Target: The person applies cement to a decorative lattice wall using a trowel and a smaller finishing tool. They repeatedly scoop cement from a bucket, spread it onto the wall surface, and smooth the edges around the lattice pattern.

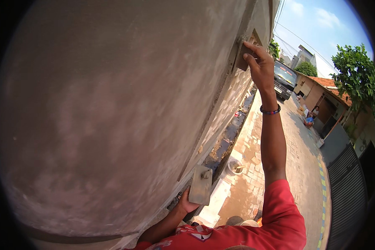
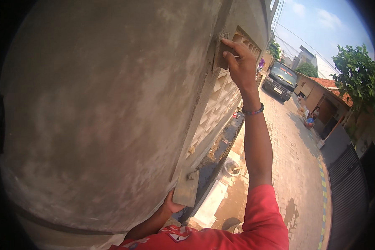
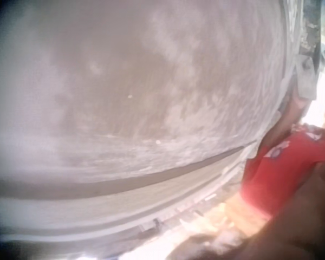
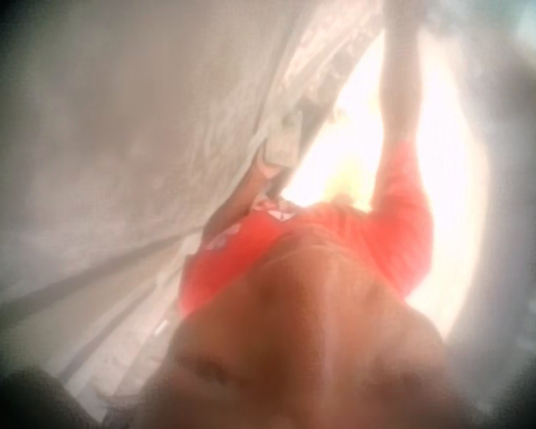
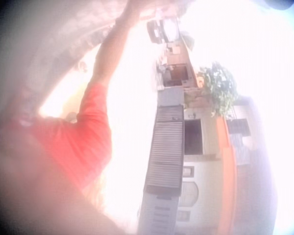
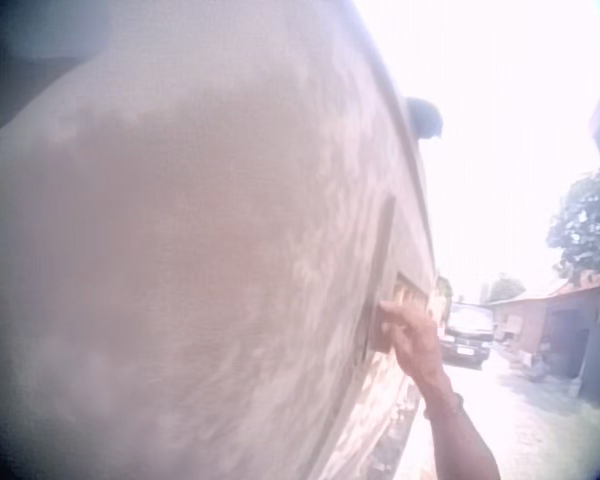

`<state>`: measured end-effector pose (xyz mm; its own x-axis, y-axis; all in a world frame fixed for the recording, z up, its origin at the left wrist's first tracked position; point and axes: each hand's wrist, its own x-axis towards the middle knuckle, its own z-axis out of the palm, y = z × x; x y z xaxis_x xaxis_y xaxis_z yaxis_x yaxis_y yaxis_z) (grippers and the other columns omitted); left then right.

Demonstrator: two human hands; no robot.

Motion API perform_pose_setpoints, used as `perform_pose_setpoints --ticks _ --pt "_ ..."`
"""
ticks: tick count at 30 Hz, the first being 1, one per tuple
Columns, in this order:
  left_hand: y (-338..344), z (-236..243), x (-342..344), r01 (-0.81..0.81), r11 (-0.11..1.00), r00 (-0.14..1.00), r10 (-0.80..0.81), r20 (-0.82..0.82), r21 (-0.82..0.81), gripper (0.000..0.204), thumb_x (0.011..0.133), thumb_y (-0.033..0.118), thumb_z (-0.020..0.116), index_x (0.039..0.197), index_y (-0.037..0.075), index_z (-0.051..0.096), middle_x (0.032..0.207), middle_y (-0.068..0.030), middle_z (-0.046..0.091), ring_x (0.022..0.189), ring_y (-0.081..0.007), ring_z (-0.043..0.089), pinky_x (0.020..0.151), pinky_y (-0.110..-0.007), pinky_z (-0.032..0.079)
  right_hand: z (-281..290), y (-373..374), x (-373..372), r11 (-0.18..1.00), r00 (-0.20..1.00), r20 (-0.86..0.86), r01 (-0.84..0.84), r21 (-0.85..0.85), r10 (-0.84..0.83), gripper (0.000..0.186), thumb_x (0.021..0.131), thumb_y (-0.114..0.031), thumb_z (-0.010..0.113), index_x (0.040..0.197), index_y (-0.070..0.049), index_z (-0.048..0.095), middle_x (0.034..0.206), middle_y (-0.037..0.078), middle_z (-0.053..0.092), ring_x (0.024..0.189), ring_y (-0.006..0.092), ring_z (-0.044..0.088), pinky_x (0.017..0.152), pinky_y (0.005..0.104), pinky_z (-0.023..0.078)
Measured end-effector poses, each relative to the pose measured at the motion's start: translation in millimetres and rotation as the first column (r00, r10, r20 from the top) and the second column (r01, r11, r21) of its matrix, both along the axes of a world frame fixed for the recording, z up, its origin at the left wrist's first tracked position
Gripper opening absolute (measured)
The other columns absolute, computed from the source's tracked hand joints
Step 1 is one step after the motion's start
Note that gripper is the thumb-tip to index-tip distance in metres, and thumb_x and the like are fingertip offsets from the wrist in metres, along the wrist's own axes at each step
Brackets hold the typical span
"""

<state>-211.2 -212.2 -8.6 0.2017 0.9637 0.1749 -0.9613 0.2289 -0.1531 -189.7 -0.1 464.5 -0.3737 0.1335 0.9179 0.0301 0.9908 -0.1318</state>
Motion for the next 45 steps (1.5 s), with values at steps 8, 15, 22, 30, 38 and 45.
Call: perform_pose_setpoints --ticks 8,15,22,30,38,45 --pt "8 7 -1 0.041 0.996 0.999 -0.042 0.014 0.08 0.046 0.09 0.037 0.042 0.126 0.01 0.051 0.126 -0.0074 0.054 0.116 -0.0254 0.051 0.1 -0.044 0.038 -48 22 34 0.953 0.994 -0.059 0.071 -0.296 -0.092 0.038 0.076 -0.005 0.066 0.113 -0.006 0.063 0.085 0.004 0.064 0.074 0.0118 0.057 0.074 0.0264 0.047" --pt "5 9 6 0.023 0.995 0.997 -0.03 -0.069 -0.102 0.042 0.091 0.034 0.043 0.121 0.008 0.054 0.12 -0.0087 0.058 0.11 -0.0251 0.055 0.097 -0.043 0.04 -8 -63 21 0.827 0.874 -0.127 0.486 0.283 -0.47 0.038 0.075 -0.014 0.064 0.112 -0.006 0.062 0.083 0.014 0.061 0.073 0.0275 0.06 0.071 0.0372 0.048" --pt "9 -18 5 0.067 0.993 0.997 -0.07 0.031 0.096 0.051 0.088 0.04 0.043 0.13 0.01 0.046 0.129 -0.0077 0.052 0.119 -0.0261 0.049 0.101 -0.044 0.037 8 -80 -11 0.721 0.796 -0.092 0.586 0.371 -0.599 0.034 0.075 -0.018 0.057 0.105 -0.004 0.063 0.085 0.019 0.06 0.079 0.0327 0.061 0.071 0.0421 0.049" --pt "-2 9 10 -0.035 0.992 0.934 -0.012 -0.358 -0.122 0.062 0.082 0.044 0.052 0.132 0.01 0.044 0.133 -0.0073 0.048 0.122 -0.0265 0.045 0.103 -0.046 0.034 -30 -69 -30 0.704 0.731 0.007 0.654 0.276 -0.682 0.033 0.071 -0.013 0.055 0.101 -0.001 0.065 0.077 0.024 0.06 0.073 0.0371 0.062 0.068 0.0457 0.05" --pt "-13 8 2 0.02 0.999 0.981 -0.029 -0.193 -0.048 0.053 0.085 0.04 0.049 0.128 0.009 0.048 0.126 -0.008 0.053 0.116 -0.0256 0.05 0.1 -0.044 0.038 -21 -87 -2 0.745 0.762 -0.042 0.642 0.184 -0.646 0.036 0.072 -0.018 0.057 0.104 -0.005 0.066 0.082 0.02 0.063 0.078 0.0346 0.062 0.074 0.0428 0.049" --pt "-11 -8 -1 0.121 0.985 0.992 -0.123 0.005 0.121 0.051 0.085 0.041 0.049 0.127 0.01 0.05 0.127 -0.0072 0.054 0.117 -0.025 0.05 0.101 -0.043 0.037 65 -74 -31 0.655 0.703 -0.052 0.685 0.318 -0.71 0.03 0.073 -0.023 0.058 0.096 -0.006 0.069 0.084 0.02 0.066 0.079 0.0351 0.064 0.076 0.0417 0.051"
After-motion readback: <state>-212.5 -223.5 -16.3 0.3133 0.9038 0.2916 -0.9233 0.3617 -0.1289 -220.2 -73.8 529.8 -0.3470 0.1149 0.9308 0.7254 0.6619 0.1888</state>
